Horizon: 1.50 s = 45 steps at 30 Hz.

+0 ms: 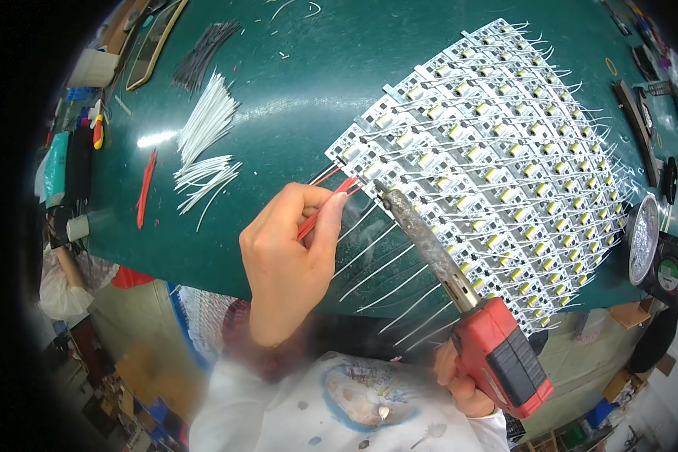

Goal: The person solders wires onto an LED board using a soldering iron, first attaching white wires, then picking up and soldering red wires and black wires onto the board.

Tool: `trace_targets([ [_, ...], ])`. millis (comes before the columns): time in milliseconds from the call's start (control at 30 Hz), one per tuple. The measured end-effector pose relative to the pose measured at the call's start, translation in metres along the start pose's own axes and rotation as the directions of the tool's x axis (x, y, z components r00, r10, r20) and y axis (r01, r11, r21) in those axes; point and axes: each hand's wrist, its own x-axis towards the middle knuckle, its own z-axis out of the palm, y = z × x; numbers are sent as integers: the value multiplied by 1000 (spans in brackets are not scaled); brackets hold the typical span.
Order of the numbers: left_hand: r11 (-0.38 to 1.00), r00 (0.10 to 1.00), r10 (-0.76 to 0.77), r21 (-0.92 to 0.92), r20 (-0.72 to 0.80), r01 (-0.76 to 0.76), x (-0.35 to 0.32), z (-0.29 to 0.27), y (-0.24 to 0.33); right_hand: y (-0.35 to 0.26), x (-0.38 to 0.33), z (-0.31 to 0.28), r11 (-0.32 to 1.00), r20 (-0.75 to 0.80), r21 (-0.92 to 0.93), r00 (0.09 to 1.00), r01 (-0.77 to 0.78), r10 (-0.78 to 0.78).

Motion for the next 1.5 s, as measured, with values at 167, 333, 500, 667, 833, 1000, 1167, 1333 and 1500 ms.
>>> trace_targets([
  [167, 999, 999, -1, -50, -53, -2, 1, -2, 1, 0, -6, 2, 1000, -89, -11, 996, 24, -24],
  [333, 986, 958, 140, -58, -249, -159, -2, -12, 2, -4, -13, -3, 998, -139, 39, 990, 43, -37],
  [500, 976, 997, -71, -209, -25, 65, -15, -2, 15, -2, -26, -10, 996, -148, 83, 989, 33, -20],
  [667, 993, 999, 41, -111, -28, -44, -14, 7, 7, -1, -30, -12, 996, -160, 93, 987, 6, 9],
  [833, 999, 1000, 11, -51, 14, -10, -14, 5, 9, 5, -30, -20, 999, -1, -21, 1000, -29, 29],
  [1000, 998, 999, 3, -62, 32, -1, -13, 4, 9, 4, -31, -15, 993, -56, -83, 995, -86, 82],
  [1167, 997, 999, 6, -72, 44, -3, -12, 5, 7, 10, -32, -20, 990, -62, -124, 996, -69, 62],
  [1333, 998, 999, 11, -68, 46, -8, -12, 5, 7, 4, -32, -32, 983, 64, -136, 989, -126, 136],
  [1500, 996, 999, 29, -85, 21, -27, -12, 4, 5, 7, -23, -47, 999, 292, 3, 956, -40, 38],
])
